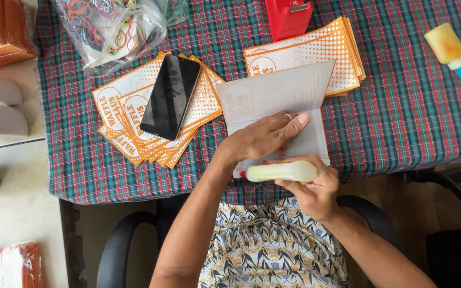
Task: The person applies glue from a bottle to the flaps of paper bags and folds them to seal the bags on a plaid-covered table.
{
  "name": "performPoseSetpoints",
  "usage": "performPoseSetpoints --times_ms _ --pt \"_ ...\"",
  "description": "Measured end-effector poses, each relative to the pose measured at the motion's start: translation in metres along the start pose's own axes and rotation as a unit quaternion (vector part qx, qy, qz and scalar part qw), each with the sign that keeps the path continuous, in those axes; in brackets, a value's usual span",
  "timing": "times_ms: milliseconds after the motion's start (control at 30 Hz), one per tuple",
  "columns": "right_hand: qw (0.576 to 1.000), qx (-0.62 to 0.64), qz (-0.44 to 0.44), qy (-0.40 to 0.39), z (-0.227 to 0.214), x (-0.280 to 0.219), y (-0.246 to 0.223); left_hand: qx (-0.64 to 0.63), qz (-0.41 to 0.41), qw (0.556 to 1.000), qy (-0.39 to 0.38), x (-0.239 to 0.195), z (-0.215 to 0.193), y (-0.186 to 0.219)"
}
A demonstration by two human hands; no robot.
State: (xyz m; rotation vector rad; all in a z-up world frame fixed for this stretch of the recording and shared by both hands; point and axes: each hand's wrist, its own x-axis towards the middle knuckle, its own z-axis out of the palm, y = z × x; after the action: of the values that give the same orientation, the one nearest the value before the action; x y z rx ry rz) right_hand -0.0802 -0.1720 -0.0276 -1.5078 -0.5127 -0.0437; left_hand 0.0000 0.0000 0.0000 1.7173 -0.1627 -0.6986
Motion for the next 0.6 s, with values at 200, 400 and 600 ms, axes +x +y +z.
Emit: performPoseSetpoints --times_ms 200,400,600 --pt "0.986 0.127 0.066 0.086 -0.04 -0.018 0.054 -0.036 0.021 0.998 0.036 -0.017 -0.001 0.012" --pt "0.964 0.051 0.152 0.21 -0.137 0.048 -0.012 0.04 0.221 0.965 0.135 -0.064 0.045 0.028" --pt "0.929 -0.355 0.091 0.058 -0.171 0.073 -0.007 0.168 0.367 0.902 0.155 -0.11 0.078 0.016"
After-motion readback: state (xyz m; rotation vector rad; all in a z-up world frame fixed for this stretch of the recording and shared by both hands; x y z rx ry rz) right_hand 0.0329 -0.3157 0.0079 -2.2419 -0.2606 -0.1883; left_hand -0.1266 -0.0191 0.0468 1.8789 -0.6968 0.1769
